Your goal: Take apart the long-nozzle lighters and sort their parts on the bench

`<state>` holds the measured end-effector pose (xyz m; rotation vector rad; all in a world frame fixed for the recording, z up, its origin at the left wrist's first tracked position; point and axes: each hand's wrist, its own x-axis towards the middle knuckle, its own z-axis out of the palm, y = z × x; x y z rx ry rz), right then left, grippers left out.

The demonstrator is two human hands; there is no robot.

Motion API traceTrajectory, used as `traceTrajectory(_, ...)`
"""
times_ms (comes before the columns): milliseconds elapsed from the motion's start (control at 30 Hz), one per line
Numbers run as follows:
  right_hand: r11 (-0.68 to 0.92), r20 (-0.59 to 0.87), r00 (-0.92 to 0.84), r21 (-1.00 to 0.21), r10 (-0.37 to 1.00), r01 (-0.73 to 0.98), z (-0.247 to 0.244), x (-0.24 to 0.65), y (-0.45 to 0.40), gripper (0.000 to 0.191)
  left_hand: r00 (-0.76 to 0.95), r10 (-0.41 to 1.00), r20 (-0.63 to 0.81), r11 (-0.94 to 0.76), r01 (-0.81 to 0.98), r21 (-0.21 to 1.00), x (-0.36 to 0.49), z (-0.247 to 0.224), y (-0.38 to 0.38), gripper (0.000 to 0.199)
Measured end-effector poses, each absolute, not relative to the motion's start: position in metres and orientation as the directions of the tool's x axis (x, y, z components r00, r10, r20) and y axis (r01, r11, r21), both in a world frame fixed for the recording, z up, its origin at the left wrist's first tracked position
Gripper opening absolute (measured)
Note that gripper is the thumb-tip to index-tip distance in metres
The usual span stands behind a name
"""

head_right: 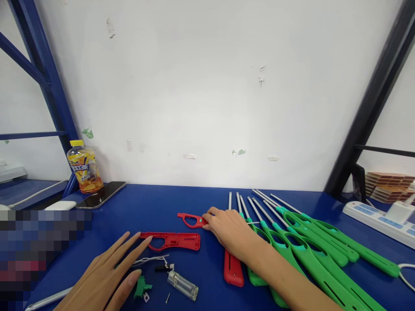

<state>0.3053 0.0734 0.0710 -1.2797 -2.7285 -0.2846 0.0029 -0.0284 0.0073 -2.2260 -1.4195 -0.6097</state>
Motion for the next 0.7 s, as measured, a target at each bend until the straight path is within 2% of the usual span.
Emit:
traceTrajectory(100, 0.646, 0.187, -0.656, 0.120, 0.731, 0.754, 0.072, 0.304, 0.071, 0.026, 0.363, 0.743, 0.562, -0.394, 0.916, -0.071, 0.002, 0.004, -0.027, 0.055)
traceTrajectory(233, 0.664, 0.166, -0.702, 0.236, 0.692, 0.710, 0.077, 0.301, 0.065, 0.024, 0.331, 0.769, 0.547, -0.409, 0.912, 0.022, 0.000, 0.002, -0.026, 0.053)
traceTrajectory(333, 0.651, 0.132, -0.715, 0.328, 0.686, 0.685, 0.081, 0.299, 0.060, 0.036, 0.319, 0.766, 0.558, -0.425, 0.903, 0.066, 0.000, 0.003, -0.025, 0.051)
traceTrajectory(467, 0.650, 0.140, -0.732, 0.372, 0.666, 0.662, 0.080, 0.299, 0.059, 0.061, 0.316, 0.768, 0.557, -0.429, 0.900, 0.081, 0.001, 0.004, -0.024, 0.050)
traceTrajectory(700, 0.691, 0.176, -0.773, 0.358, 0.610, 0.627, 0.069, 0.295, 0.054, 0.073, 0.336, 0.729, 0.596, -0.450, 0.892, 0.047, 0.003, 0.009, -0.025, 0.057)
